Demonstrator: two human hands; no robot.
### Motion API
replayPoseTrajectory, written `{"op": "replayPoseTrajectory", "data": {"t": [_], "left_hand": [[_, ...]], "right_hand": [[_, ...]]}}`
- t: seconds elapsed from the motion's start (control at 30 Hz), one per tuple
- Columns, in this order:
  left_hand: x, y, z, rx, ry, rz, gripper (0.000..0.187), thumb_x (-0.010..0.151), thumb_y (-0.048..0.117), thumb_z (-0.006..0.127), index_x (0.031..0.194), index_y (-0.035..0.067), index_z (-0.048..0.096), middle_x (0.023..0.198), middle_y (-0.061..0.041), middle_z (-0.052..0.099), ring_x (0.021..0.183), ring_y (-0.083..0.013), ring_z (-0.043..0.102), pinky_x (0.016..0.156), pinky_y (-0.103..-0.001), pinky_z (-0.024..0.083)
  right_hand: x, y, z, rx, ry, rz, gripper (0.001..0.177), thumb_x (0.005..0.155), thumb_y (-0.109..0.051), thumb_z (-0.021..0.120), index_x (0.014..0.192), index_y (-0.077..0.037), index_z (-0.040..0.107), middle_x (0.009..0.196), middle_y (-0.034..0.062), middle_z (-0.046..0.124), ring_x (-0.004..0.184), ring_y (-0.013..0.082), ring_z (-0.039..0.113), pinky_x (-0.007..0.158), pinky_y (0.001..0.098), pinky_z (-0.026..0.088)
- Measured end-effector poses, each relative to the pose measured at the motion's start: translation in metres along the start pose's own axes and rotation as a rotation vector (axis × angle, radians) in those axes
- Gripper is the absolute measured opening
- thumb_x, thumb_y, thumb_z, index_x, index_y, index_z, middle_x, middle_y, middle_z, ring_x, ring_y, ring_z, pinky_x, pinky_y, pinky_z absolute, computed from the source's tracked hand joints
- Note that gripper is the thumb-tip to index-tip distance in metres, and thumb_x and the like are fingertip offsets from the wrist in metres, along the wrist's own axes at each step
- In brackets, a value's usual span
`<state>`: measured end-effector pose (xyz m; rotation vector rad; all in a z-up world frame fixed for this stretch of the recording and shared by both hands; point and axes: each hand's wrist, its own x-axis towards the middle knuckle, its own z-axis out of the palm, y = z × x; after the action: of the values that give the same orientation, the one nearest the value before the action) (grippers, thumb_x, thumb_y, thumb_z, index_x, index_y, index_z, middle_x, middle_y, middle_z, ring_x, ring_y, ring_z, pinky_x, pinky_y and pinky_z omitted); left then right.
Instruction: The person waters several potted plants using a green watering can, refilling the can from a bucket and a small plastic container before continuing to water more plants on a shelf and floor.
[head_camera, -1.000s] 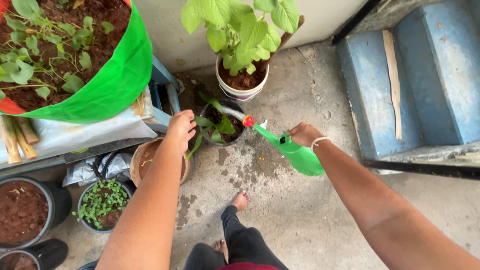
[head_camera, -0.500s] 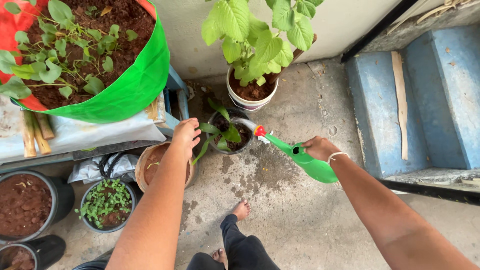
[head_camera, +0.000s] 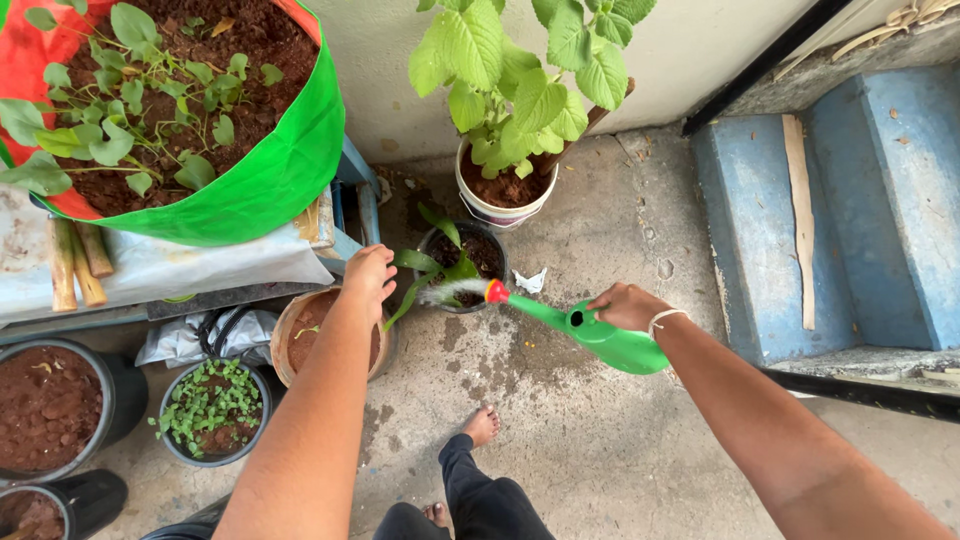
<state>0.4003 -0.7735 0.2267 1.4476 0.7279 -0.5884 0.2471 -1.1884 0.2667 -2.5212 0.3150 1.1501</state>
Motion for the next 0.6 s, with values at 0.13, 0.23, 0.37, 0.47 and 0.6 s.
{"op": "replayPoseTrajectory", "data": {"t": [0.13,0.23,0.37,0.47,0.6], "left_hand": [[0.002,0.009,-0.001,-0.018,-0.015,0.022,0.046,0.090,0.021,0.063,0.135,0.014,0.059,0.129,-0.005,0.062,0.115,-0.0230,0.058,0.101,-0.044,0.048],[-0.005,0.018,0.000,-0.103,-0.025,0.065,0.063,0.086,0.025,0.070,0.144,0.017,0.046,0.136,-0.006,0.055,0.123,-0.0231,0.051,0.106,-0.047,0.042],[-0.017,0.032,-0.009,-0.100,0.036,0.093,0.086,0.081,0.031,0.076,0.154,0.021,0.031,0.147,-0.012,0.044,0.138,-0.0237,0.040,0.115,-0.048,0.033],[-0.034,0.042,-0.018,0.180,0.095,0.176,0.086,0.086,0.036,0.071,0.159,0.017,0.028,0.159,-0.013,0.043,0.146,-0.0283,0.040,0.121,-0.049,0.027],[-0.066,0.048,-0.027,1.214,-0.065,0.339,0.087,0.087,0.035,0.071,0.160,0.020,0.027,0.169,-0.014,0.018,0.154,-0.0332,0.023,0.124,-0.051,0.024]], "right_hand": [[0.003,-0.005,-0.006,0.130,-0.012,0.056,0.046,0.090,-0.021,0.060,0.135,-0.030,0.070,0.139,0.0072,0.067,0.128,0.0285,0.065,0.117,0.0376,0.043],[-0.003,-0.006,-0.012,0.161,-0.016,0.094,0.043,0.093,-0.025,0.061,0.135,-0.029,0.069,0.138,0.0085,0.069,0.127,0.0284,0.066,0.116,0.0374,0.046],[-0.005,-0.001,-0.013,0.177,-0.092,0.096,0.044,0.093,-0.023,0.061,0.136,-0.028,0.068,0.143,0.0082,0.065,0.128,0.0273,0.067,0.116,0.0397,0.045],[-0.005,0.009,-0.008,0.070,-0.101,0.052,0.044,0.092,-0.021,0.062,0.135,-0.027,0.069,0.146,0.0064,0.062,0.133,0.0275,0.060,0.119,0.0404,0.040],[-0.007,0.026,0.001,-0.001,-0.085,0.094,0.041,0.094,-0.024,0.062,0.134,-0.027,0.070,0.147,0.0056,0.059,0.138,0.0270,0.055,0.120,0.0423,0.036]]}}
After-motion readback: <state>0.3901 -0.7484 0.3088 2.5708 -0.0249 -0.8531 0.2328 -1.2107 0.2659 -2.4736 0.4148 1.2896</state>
